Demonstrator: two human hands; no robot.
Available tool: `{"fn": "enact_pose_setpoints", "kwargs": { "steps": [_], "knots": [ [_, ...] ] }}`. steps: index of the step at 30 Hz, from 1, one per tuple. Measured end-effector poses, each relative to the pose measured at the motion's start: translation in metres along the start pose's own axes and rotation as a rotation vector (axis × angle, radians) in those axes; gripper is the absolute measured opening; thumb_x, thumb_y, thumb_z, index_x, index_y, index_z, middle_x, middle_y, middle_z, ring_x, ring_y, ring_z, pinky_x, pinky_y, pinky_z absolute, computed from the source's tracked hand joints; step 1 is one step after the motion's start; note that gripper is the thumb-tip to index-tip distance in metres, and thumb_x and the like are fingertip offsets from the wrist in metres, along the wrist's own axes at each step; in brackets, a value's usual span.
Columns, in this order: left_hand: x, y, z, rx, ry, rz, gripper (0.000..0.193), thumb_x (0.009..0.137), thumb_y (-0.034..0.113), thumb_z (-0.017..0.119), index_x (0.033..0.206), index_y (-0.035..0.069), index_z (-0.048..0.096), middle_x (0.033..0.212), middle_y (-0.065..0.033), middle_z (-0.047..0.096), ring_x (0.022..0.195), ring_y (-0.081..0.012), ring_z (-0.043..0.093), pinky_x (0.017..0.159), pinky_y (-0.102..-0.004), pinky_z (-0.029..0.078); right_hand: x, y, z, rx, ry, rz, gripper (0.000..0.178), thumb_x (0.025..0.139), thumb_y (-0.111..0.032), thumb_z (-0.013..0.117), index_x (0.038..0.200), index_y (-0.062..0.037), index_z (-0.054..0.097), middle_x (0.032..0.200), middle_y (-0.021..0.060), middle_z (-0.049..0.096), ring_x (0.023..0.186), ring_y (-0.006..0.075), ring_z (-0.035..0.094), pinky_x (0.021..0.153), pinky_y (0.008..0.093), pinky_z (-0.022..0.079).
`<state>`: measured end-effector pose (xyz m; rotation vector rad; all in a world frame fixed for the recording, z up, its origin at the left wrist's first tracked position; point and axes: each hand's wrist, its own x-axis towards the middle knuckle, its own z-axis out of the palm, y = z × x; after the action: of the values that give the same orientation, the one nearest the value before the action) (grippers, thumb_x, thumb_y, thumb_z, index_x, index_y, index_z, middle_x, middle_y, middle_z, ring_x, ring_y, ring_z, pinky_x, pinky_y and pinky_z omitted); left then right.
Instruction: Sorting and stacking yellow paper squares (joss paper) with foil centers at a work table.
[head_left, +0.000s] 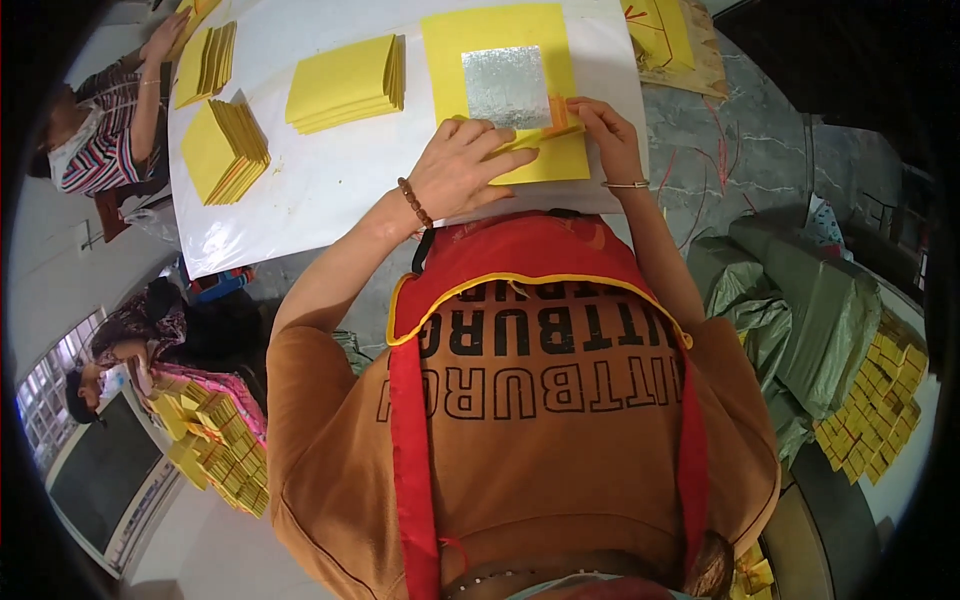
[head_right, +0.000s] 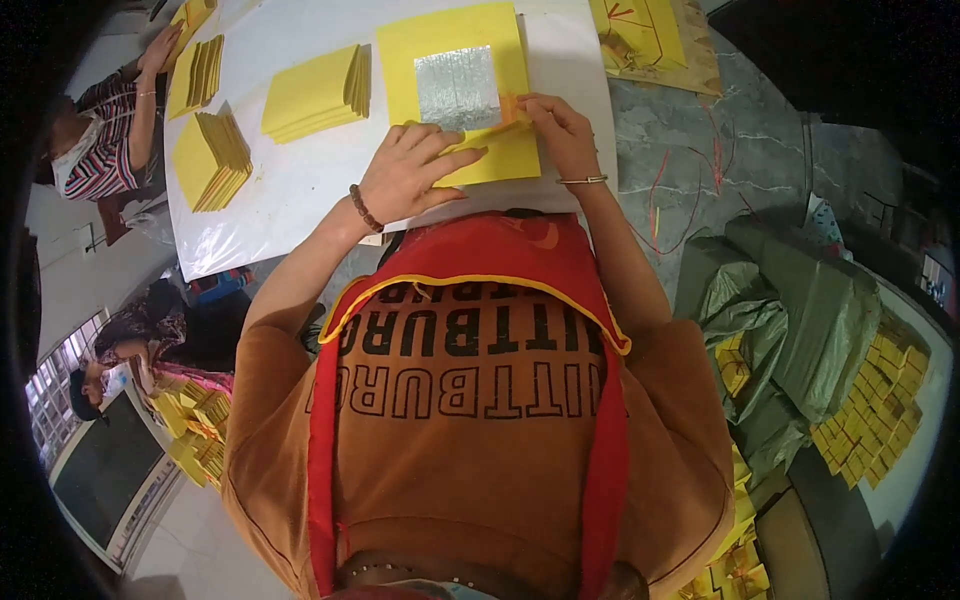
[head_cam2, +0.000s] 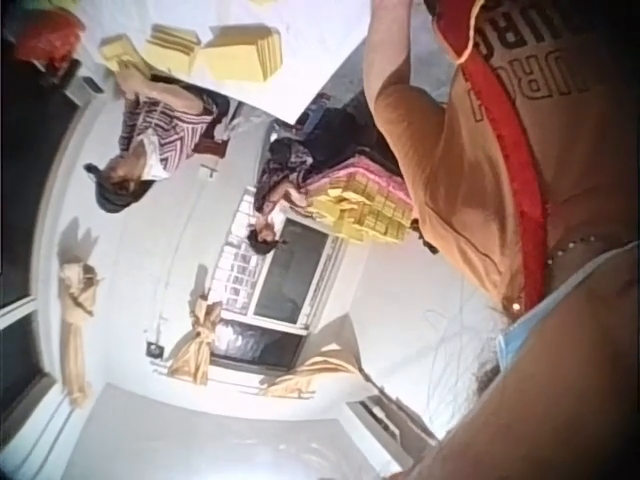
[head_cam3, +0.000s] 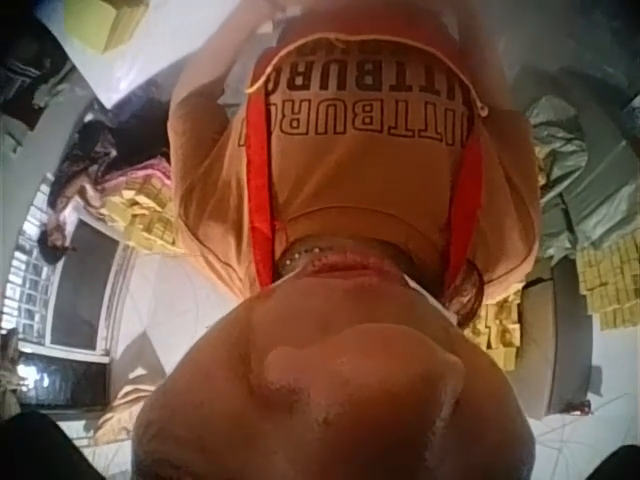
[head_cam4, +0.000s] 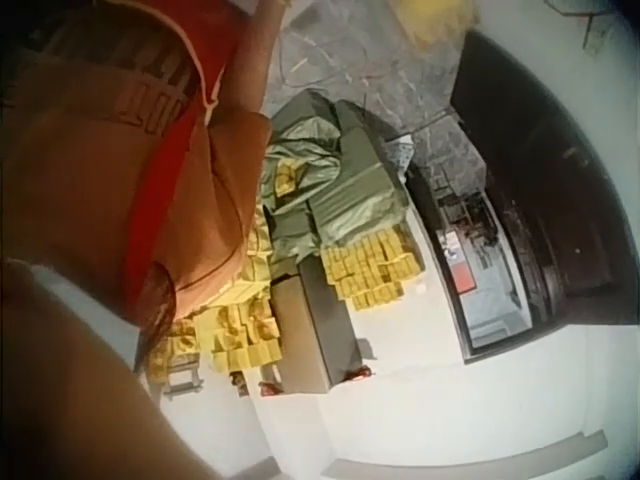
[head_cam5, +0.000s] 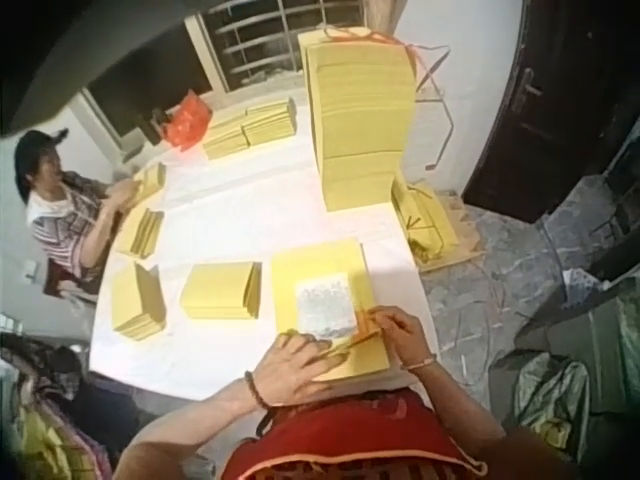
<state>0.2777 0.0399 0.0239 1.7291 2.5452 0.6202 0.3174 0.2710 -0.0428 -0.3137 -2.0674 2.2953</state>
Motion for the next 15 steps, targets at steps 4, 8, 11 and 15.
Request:
{"fn": "enact_pose_setpoints", "kwargs": {
  "steps": [4, 8, 11, 15],
  "knots": [
    [0.000, -0.007, 0.000, -0.065, 0.014, -0.012, 0.051, 0.068, 0.037, 0.067, 0.114, 0.019, 0.054, 0.103, -0.0023, 0.055, 0.094, -0.0191, 0.047, 0.080, -0.0311, 0.034, -0.001, 0.000, 0.000, 0.023, -0.004, -0.011, 0.021, 0.088, -0.018, 0.053, 0.100, -0.0023, 0.061, 0.099, 0.0019, 0.062, 0.091, 0.0074, 0.053, 0.080, 0.0222, 0.041],
    [0.000, -0.011, 0.000, -0.112, 0.006, 0.001, 0.053, 0.068, 0.040, 0.066, 0.114, 0.019, 0.054, 0.102, -0.0021, 0.056, 0.094, -0.0192, 0.048, 0.080, -0.0316, 0.034, 0.000, 0.004, -0.002, 0.041, -0.005, -0.016, 0.023, 0.088, -0.019, 0.053, 0.101, -0.0021, 0.061, 0.099, 0.0024, 0.062, 0.091, 0.0078, 0.053, 0.081, 0.0220, 0.041],
    [0.002, -0.013, -0.004, -0.171, -0.021, -0.018, 0.051, 0.069, 0.039, 0.066, 0.114, 0.019, 0.055, 0.101, -0.0026, 0.056, 0.093, -0.0199, 0.048, 0.081, -0.0323, 0.034, 0.000, 0.003, -0.002, 0.027, 0.002, -0.005, 0.022, 0.088, -0.018, 0.053, 0.100, -0.0019, 0.062, 0.098, 0.0028, 0.062, 0.091, 0.0082, 0.053, 0.082, 0.0220, 0.040],
    [0.002, -0.011, -0.008, -0.179, 0.008, -0.041, 0.037, 0.077, 0.030, 0.062, 0.112, 0.017, 0.056, 0.094, -0.0042, 0.058, 0.091, -0.0208, 0.051, 0.079, -0.0331, 0.037, 0.001, 0.002, 0.000, 0.031, -0.017, -0.005, 0.023, 0.088, -0.018, 0.053, 0.100, -0.0014, 0.062, 0.098, 0.0028, 0.062, 0.091, 0.0083, 0.053, 0.083, 0.0218, 0.040]
  ]
}}
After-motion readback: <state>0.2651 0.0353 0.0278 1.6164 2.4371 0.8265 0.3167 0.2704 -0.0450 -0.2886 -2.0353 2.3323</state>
